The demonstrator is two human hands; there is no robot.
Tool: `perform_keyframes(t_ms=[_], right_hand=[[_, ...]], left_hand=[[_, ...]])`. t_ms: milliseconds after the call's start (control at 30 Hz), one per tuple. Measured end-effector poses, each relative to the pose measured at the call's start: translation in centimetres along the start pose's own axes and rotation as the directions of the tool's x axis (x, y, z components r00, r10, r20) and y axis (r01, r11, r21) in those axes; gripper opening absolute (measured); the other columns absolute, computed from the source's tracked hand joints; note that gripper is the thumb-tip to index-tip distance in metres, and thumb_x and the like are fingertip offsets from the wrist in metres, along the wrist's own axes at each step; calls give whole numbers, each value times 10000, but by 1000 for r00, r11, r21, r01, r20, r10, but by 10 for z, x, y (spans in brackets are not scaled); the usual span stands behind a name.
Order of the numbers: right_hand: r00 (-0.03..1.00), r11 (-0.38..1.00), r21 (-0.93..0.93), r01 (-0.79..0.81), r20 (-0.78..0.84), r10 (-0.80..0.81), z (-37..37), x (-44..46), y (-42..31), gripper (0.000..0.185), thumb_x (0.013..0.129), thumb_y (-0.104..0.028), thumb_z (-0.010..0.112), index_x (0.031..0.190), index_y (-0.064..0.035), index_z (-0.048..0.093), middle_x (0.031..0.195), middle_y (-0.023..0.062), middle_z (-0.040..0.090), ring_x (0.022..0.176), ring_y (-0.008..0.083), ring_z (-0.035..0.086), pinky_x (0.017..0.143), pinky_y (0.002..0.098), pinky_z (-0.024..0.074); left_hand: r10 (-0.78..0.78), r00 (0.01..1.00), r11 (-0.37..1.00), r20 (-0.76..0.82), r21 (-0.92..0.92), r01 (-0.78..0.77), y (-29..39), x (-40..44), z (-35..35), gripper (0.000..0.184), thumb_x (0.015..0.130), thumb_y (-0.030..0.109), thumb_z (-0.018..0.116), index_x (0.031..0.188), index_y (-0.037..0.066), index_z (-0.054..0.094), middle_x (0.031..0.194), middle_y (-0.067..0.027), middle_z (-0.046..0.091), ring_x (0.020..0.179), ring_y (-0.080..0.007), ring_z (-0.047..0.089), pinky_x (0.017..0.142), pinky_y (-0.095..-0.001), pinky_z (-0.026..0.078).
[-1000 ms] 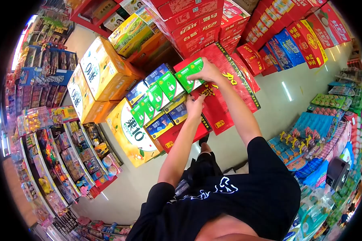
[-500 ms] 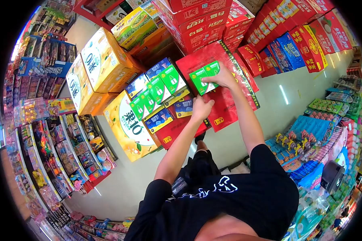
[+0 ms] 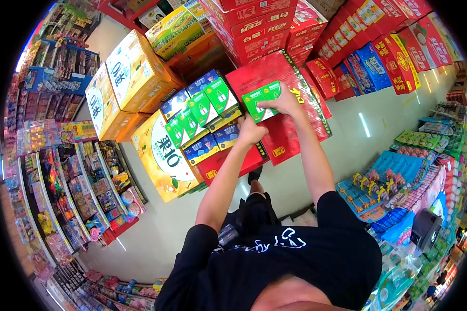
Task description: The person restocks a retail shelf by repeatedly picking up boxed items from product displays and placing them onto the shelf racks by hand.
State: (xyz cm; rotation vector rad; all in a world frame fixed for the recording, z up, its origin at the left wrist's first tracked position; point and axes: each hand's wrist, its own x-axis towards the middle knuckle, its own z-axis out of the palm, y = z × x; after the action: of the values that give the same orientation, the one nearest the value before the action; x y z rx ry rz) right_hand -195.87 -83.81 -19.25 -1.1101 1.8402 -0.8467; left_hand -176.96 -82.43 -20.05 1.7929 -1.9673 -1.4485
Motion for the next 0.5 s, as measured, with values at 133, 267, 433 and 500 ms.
perform_keyframes(t_ms=[133, 267, 433, 500], right_hand=[[999, 995, 98, 15, -48, -10, 5, -4, 12, 967, 538, -437, 985, 1267, 4, 528, 1111, 150, 723, 1017, 255, 707, 896, 363, 546], [997, 997, 83, -2, -77, 8, 1, -9, 17, 958, 523, -418, 997, 1247, 3, 532, 1095, 153, 721, 992, 247, 713, 872, 359, 558], [951, 994, 109, 7, -308, 27, -16, -62, -28, 1040, 519, -427, 998, 1311, 10, 484, 1095, 150, 719, 1002, 242, 713, 861, 359, 564], [921, 994, 91, 57, -389, -17, -19, -92, -54, 1094, 540, -405, 995, 1381, 6, 429, 1103, 149, 718, 1012, 240, 712, 862, 361, 565]], left_hand=[[-21, 1000, 996, 19, -82, 22, 3, 7, 4, 810, 640, 134, 794, 1396, 67, 513, 1316, -241, 548, 1266, -409, 409, 1116, -446, 354], [-68, 995, 974, 69, -212, 82, 11, 13, 5, 767, 685, 206, 780, 1381, 31, 510, 1307, -256, 529, 1253, -403, 409, 1118, -444, 334], [5, 999, 975, -43, -221, -14, 54, -35, -11, 895, 703, 266, 762, 1409, -69, 325, 1366, -333, 348, 1303, -480, 362, 1124, -520, 323], [210, 964, 940, -161, -239, -245, 53, -55, -13, 877, 728, 226, 738, 1416, -75, 286, 1355, -330, 340, 1315, -477, 329, 1131, -523, 309]])
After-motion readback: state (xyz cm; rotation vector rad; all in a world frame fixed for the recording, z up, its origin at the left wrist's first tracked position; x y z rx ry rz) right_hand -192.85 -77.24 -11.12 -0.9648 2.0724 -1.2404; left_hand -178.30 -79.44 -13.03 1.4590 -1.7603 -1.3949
